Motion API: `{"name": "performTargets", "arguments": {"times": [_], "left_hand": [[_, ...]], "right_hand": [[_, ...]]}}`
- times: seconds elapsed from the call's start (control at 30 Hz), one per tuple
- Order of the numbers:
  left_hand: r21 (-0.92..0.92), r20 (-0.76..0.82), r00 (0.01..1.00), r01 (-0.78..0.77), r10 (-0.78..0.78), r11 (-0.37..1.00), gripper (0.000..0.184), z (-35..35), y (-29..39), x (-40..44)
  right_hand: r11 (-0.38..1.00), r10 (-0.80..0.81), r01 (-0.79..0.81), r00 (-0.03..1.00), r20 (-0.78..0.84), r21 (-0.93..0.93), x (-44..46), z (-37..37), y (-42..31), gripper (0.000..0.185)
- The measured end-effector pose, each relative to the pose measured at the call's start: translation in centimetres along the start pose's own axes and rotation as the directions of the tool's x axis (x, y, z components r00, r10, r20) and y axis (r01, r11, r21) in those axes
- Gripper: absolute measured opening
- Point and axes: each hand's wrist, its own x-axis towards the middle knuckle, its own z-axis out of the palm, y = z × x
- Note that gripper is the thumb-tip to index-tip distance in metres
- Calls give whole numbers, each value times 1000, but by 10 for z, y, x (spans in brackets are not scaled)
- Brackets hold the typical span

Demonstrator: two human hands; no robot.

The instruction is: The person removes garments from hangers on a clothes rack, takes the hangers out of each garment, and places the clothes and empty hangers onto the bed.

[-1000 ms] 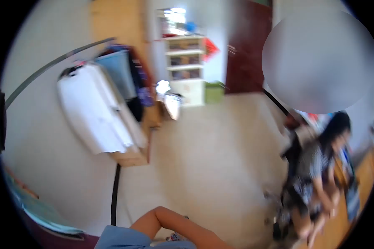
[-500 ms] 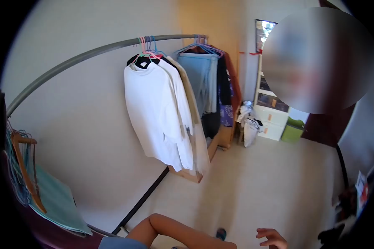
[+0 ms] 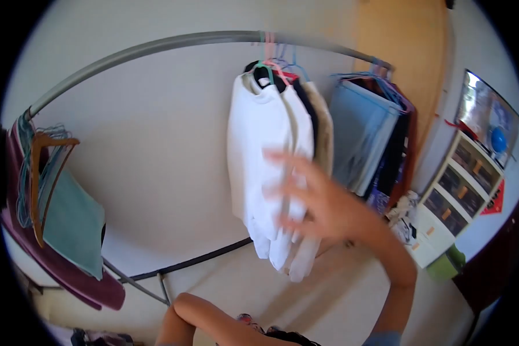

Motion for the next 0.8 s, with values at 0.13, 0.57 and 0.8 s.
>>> {"name": "performTargets", "arguments": {"times": [0.13,0.57,0.8], "left_hand": [[234,-188,982,25,20,972,25,-32,2,-31],[-300,-747,275,672,-605,677,14,-61,5,-226],[-226,-789,201,784,-581,578,15,-38,-15,-225]], "right_hand": [[810,-69,-32,986,-149,-586,109,-4,106,27],[734,23,-259,933,-358,-628,150,11,186,14],[931,-18,-162,874,-485,-327,160,12,179,14]]}}
